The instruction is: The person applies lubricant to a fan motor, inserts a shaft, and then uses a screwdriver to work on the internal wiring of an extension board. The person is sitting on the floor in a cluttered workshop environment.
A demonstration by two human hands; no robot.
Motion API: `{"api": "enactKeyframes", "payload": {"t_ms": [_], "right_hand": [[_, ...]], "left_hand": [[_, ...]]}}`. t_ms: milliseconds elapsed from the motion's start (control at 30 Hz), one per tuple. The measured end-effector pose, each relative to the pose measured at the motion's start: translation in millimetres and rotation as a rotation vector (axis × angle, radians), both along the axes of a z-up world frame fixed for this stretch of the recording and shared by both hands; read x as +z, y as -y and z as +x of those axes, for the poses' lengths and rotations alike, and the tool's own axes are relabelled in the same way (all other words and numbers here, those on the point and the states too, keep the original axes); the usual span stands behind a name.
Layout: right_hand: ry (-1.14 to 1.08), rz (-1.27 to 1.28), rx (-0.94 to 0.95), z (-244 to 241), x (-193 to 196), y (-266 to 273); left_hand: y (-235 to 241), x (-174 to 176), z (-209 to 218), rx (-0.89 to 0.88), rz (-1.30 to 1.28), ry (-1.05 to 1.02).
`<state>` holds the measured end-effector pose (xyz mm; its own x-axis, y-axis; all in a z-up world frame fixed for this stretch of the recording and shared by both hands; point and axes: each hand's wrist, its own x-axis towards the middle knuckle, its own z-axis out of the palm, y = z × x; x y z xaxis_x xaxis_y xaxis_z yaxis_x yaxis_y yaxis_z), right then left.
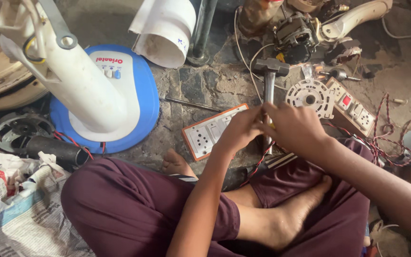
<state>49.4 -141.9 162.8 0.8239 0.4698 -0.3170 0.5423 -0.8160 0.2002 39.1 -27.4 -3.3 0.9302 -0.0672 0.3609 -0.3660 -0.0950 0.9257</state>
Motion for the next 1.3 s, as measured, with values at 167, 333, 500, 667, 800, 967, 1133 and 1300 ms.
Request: {"api": "enactKeyframes", "payload": {"t_ms": [167,333,500,667,800,967,1133,1300], "right_hand": [[-0.027,0.105,0.032,6.8,-9.1,12.7],[0.069,0.561,0.419,11.4,-31.4,27.1],[0.049,0.669,0.190,19.2,-29.4,53.6],[0.010,0.814,-0.155,16.1,-20.4,87.9],[-0.003,0.951,-0.241,10.1,-28.2,102.1],[0.100,0.948,-0.282,-6.0,-45.9,117.7],[0.093,1.034,-0.350,-21.1,-64.5,148.8],[0.088,1.155,-0.481,-32.7,-91.5,177.6]], "left_hand": [[-1.5,8.0,2.9,-0.015,0.210,-0.126],[-13.6,-0.1,-5.9,0.131,0.638,-0.048],[-7.2,-14.6,-2.2,0.149,0.695,-0.017],[-2.4,-24.6,4.6,0.132,0.718,0.029],[-1.4,-24.2,0.3,0.168,0.729,0.186],[-10.0,-17.9,4.3,0.020,0.823,0.341],[-17.9,-13.2,26.0,-0.263,0.941,0.398],[-23.3,-6.3,42.9,-0.427,0.925,0.378]]}}
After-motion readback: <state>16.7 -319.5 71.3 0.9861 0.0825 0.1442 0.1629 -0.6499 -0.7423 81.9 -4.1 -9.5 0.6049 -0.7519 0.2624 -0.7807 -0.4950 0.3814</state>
